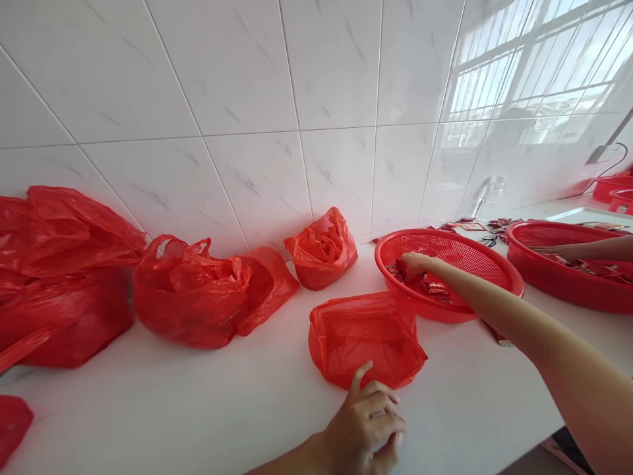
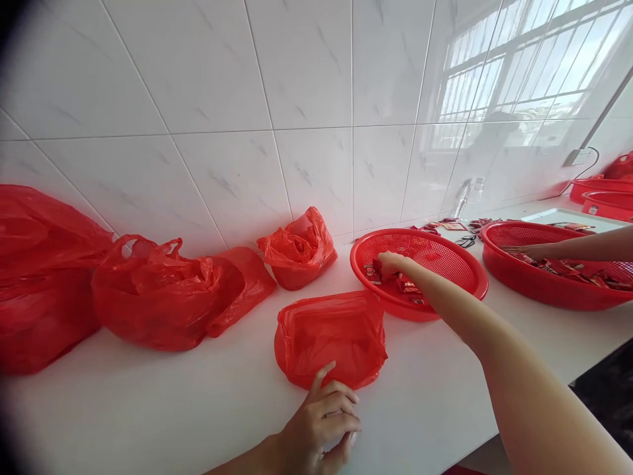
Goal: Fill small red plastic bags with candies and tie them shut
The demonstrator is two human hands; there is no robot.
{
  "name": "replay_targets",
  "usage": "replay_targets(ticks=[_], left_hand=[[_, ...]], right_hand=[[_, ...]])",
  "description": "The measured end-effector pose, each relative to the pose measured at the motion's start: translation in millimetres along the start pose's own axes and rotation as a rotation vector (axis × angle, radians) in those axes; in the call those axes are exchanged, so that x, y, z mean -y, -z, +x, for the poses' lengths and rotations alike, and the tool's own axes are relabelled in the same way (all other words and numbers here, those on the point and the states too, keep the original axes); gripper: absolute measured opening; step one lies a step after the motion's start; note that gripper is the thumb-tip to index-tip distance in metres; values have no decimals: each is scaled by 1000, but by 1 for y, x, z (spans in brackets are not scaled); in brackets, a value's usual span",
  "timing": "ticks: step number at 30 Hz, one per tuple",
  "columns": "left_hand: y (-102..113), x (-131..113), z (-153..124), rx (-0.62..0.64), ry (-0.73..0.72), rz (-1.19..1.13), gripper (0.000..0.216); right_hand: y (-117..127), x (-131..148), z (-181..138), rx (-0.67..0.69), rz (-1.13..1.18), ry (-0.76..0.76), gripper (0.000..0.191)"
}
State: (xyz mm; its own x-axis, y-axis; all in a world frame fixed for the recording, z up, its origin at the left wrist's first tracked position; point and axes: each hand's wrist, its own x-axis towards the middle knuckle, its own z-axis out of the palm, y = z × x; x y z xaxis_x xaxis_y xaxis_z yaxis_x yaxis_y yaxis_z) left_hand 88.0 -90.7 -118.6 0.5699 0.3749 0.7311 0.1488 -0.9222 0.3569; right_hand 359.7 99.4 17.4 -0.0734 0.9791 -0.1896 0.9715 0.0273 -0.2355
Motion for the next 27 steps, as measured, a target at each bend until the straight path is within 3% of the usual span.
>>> replay_targets(ticks=[4,8,12,14,16,18,20,23,27], left_hand=[[2,-3,2,-9,4,0,8],[13,-9,9,-23,24,42,12],[23,-13,14,-1,35,140,20],[24,-14,15,21,51,180,26],[22,-15,15,44,80,209,30],[20,-16,14,54,103,229,32],[18,-17,12,56,117,241,32],[17,-20,10,65,132,231,33],[17,-23,9,74,117,190,33]], right_hand=[[1,10,18,43,-74,-80,12],[26,8,9,7,14,-64,22],[59,20,-22,1,216,102,16],[65,36,-43,23,419,313,23],[60,57,-62,139,514,474,23],[43,80,-76,235,411,501,18],[20,100,-85,211,235,544,10],[-10,118,-90,189,36,675,13],[-24,122,-92,282,69,668,18]])
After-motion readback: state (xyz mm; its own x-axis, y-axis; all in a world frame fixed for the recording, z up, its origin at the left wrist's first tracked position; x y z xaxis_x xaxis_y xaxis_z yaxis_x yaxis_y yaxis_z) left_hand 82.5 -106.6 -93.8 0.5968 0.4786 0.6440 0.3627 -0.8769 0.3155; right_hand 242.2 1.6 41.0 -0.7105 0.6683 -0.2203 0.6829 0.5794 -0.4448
